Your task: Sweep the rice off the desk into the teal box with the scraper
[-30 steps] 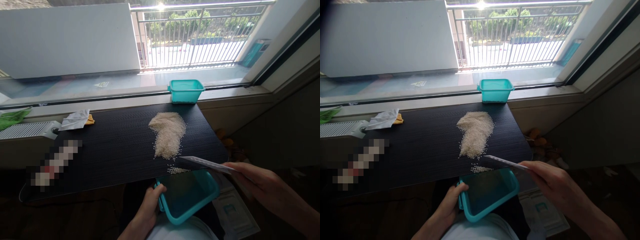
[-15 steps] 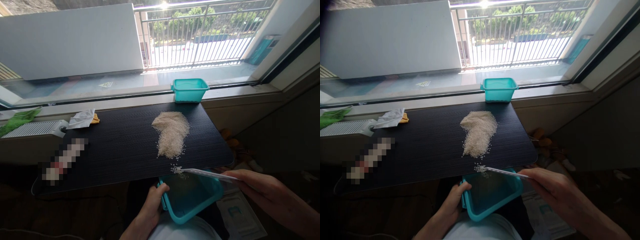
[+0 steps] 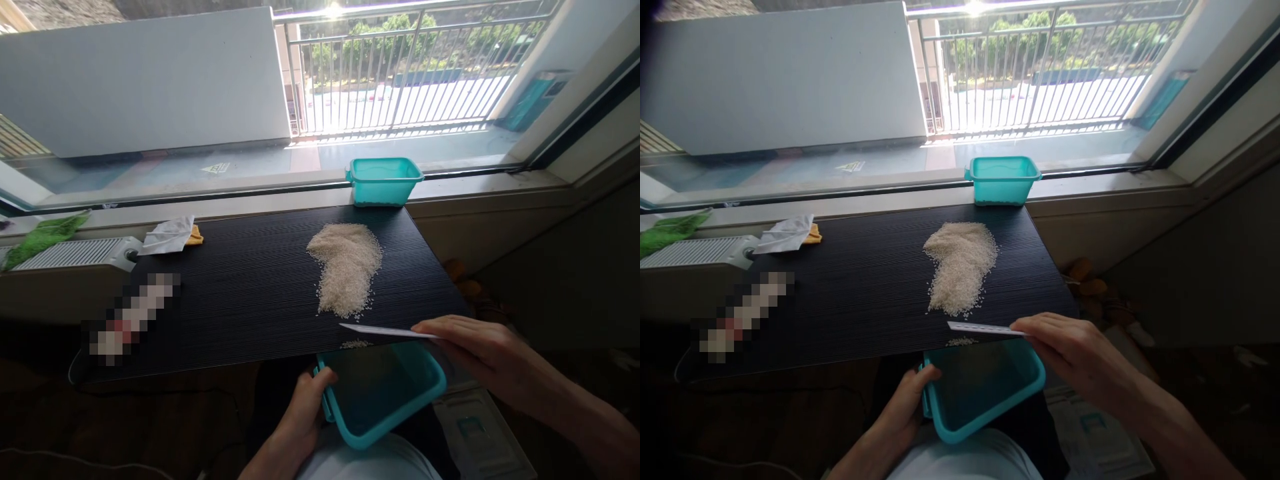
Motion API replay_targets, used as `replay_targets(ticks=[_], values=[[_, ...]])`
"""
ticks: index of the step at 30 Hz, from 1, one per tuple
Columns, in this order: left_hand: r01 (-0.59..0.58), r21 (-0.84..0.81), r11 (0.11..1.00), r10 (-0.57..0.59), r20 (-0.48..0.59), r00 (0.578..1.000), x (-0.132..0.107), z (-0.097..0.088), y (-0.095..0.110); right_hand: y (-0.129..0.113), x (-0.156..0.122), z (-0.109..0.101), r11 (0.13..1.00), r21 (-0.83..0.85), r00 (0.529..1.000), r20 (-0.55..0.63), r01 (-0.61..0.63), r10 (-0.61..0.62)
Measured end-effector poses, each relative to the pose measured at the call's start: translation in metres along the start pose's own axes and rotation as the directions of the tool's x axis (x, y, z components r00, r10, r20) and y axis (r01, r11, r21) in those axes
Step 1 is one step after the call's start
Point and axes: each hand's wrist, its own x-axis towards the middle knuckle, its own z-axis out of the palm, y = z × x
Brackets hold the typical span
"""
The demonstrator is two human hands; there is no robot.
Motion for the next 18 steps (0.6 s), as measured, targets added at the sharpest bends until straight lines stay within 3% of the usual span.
replay_targets(ticks=[4,7,11,18], values=[[0.006,0.024,1.0,-0.006,-0.013,1.0,0.001,-0.001,-0.001,0.005,-0.006,-0.007,1.0,0.001,0.999,0.047,0.006,-0.006],[0.023,0.041,0.999,-0.022,-0.032,0.999,0.001,-0.001,0.001,0.021,-0.009,-0.015,0.996,-0.059,0.991,-0.12,-0.065,0.057],[0.055,0.042,0.998,-0.053,-0.042,0.998,0.0,0.0,0.002,0.04,0.001,-0.019,0.961,-0.185,0.938,-0.317,-0.205,0.139],[0.033,0.045,0.998,-0.032,-0.029,0.999,0.004,-0.003,-0.002,0.033,0.004,-0.011,0.971,-0.161,0.953,-0.274,-0.179,0.13]])
